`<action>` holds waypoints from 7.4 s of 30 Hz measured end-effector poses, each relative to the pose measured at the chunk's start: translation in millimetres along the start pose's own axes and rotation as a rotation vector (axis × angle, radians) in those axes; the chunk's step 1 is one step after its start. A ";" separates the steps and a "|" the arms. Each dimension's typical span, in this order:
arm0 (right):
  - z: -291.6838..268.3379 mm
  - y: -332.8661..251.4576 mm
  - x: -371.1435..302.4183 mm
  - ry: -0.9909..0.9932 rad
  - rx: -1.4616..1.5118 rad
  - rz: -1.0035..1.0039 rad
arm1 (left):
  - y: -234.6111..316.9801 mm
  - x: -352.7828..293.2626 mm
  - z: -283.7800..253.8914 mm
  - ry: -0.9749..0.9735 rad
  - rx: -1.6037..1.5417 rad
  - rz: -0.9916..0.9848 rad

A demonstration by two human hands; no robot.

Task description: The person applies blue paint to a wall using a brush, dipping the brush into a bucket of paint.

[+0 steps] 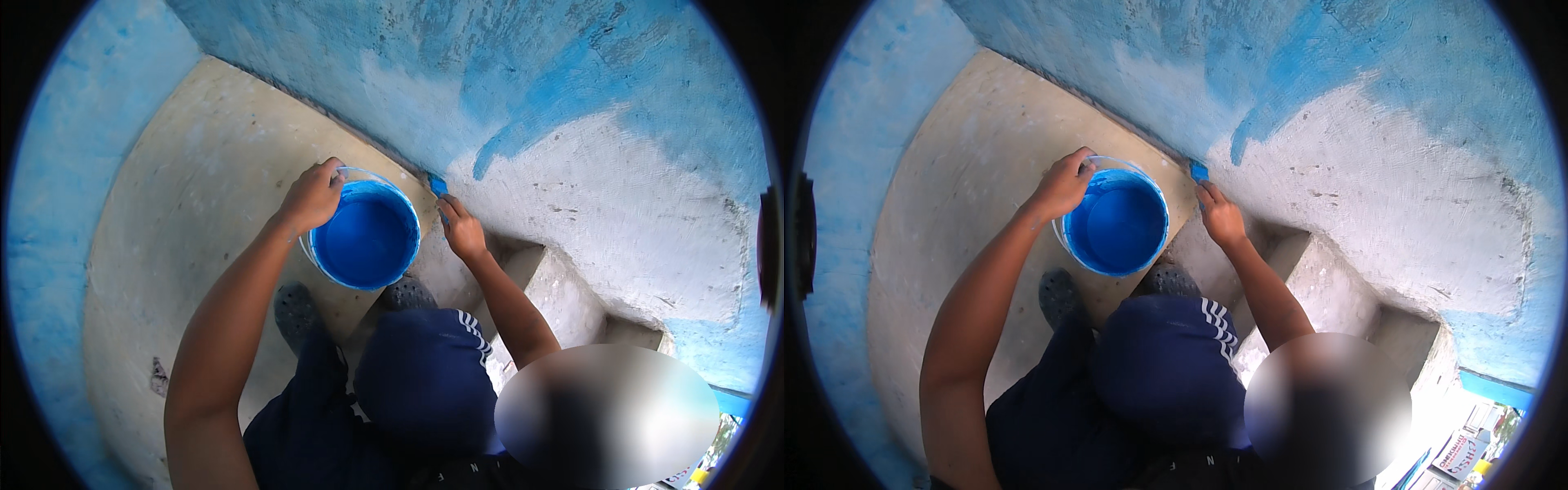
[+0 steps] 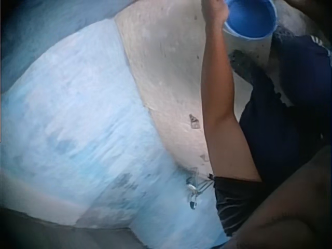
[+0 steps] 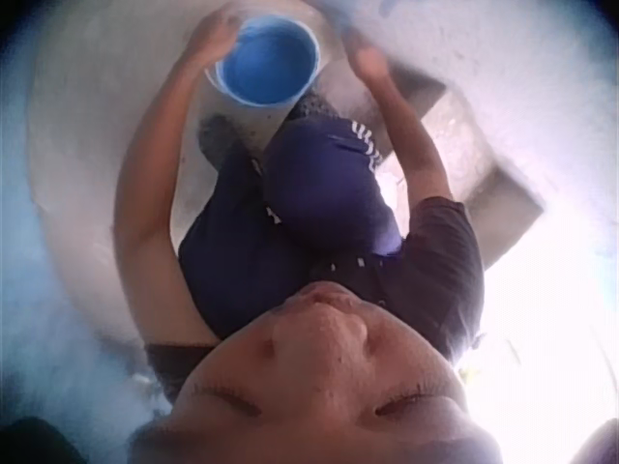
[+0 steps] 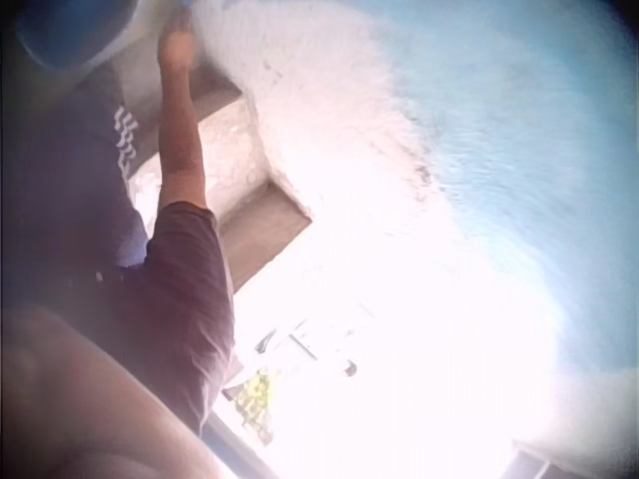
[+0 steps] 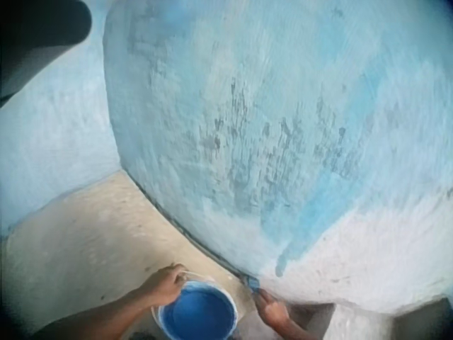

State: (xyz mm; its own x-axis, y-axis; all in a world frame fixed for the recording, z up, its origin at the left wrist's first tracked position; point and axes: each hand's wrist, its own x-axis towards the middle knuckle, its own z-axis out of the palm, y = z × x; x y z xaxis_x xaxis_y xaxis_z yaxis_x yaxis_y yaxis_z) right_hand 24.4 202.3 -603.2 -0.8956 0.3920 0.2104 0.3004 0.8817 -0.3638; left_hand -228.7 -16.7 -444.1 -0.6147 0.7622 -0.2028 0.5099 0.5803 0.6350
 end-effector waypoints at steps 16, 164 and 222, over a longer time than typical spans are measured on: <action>-65.4 6.4 -104.3 0.150 -0.197 0.454 | -17.3 -9.4 -4.7 -0.052 0.049 -0.003; -181.0 -68.4 -63.2 0.368 0.389 0.361 | -20.4 -23.5 -11.4 -0.046 -0.141 0.045; -177.1 -51.8 -94.7 0.577 0.344 0.327 | 88.5 4.1 26.0 -0.079 0.124 0.087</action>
State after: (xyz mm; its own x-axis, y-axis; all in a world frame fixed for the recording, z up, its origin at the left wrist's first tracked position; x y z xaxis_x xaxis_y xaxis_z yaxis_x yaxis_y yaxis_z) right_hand 151.7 166.1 -443.6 -0.4351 0.7794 0.4508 0.3177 0.6014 -0.7331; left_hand -170.6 45.3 -408.1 -0.5184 0.8283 -0.2126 0.6326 0.5387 0.5565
